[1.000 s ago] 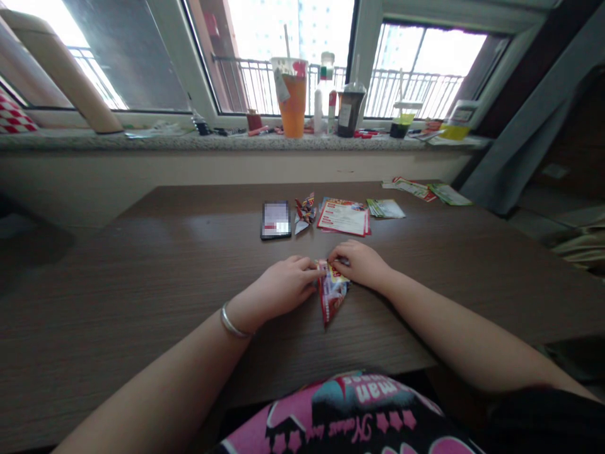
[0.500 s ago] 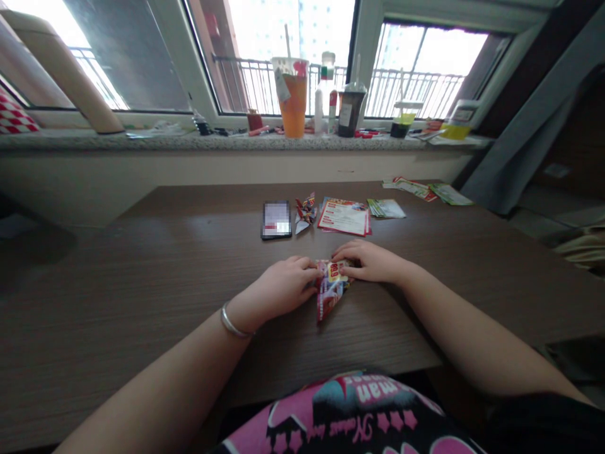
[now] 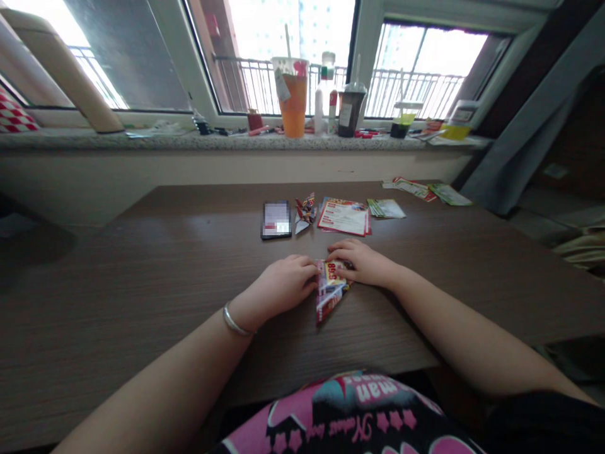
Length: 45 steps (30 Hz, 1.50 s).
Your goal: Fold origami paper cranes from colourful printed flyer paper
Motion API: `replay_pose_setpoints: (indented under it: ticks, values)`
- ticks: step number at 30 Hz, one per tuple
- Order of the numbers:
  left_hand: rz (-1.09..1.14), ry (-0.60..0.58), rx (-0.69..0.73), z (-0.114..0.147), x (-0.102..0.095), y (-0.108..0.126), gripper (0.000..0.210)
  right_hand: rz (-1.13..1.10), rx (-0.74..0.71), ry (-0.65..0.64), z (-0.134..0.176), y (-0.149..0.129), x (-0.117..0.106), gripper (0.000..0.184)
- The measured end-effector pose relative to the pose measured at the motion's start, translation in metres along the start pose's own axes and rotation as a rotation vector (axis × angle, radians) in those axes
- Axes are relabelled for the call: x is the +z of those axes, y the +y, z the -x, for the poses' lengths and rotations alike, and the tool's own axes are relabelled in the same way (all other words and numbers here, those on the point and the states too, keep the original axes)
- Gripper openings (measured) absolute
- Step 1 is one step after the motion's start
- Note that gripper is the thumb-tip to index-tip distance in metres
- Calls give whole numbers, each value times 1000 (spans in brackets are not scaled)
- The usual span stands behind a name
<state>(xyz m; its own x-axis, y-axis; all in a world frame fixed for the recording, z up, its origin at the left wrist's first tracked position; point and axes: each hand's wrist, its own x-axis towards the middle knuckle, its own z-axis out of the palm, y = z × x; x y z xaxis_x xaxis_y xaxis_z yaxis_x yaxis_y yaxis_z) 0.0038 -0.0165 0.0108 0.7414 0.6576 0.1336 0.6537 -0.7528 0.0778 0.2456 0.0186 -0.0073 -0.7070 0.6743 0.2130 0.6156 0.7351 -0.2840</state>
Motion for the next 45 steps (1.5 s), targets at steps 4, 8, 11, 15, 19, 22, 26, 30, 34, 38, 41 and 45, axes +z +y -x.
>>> replay_pose_setpoints:
  ticks: [4, 8, 11, 15, 19, 22, 26, 30, 34, 38, 41, 45]
  values:
    - [7, 24, -24, 0, 0, 2, 26, 36, 16, 24, -2, -2, 2, 29]
    - [42, 57, 59, 0, -1, 6, 25, 68, 60, 41, -4, -5, 6, 31]
    - [71, 67, 144, -1, -3, 10, 26, 89, 117, 83, -6, -6, 8, 32]
    - [103, 45, 200, -2, -4, 11, 23, 62, 149, 111, -6, -4, 10, 31]
    - [95, 58, 200, -3, -1, 8, 22, -5, 131, 132, -6, 1, 10, 30]
    - [33, 72, 180, -3, 2, 4, 23, -46, 106, 162, -4, 3, 10, 30]
    - [-74, 84, 130, -3, 4, -3, 24, -57, 8, 179, -3, 1, 6, 28]
    - [-136, 89, 89, -2, 4, -8, 23, -23, -38, 149, -1, 0, 0, 21]
    - [-179, 76, 52, -1, 3, -9, 21, -35, 35, 82, 2, 3, -5, 21]
    - [-147, 61, 19, -1, 3, -6, 22, -67, 64, 59, 2, 7, -5, 20]
    - [-153, 60, -5, 1, 3, -2, 27, -70, 62, 58, 0, 7, -3, 21]
    - [-182, 50, -9, 3, 2, 3, 37, -72, 58, 71, -1, 8, 0, 23]
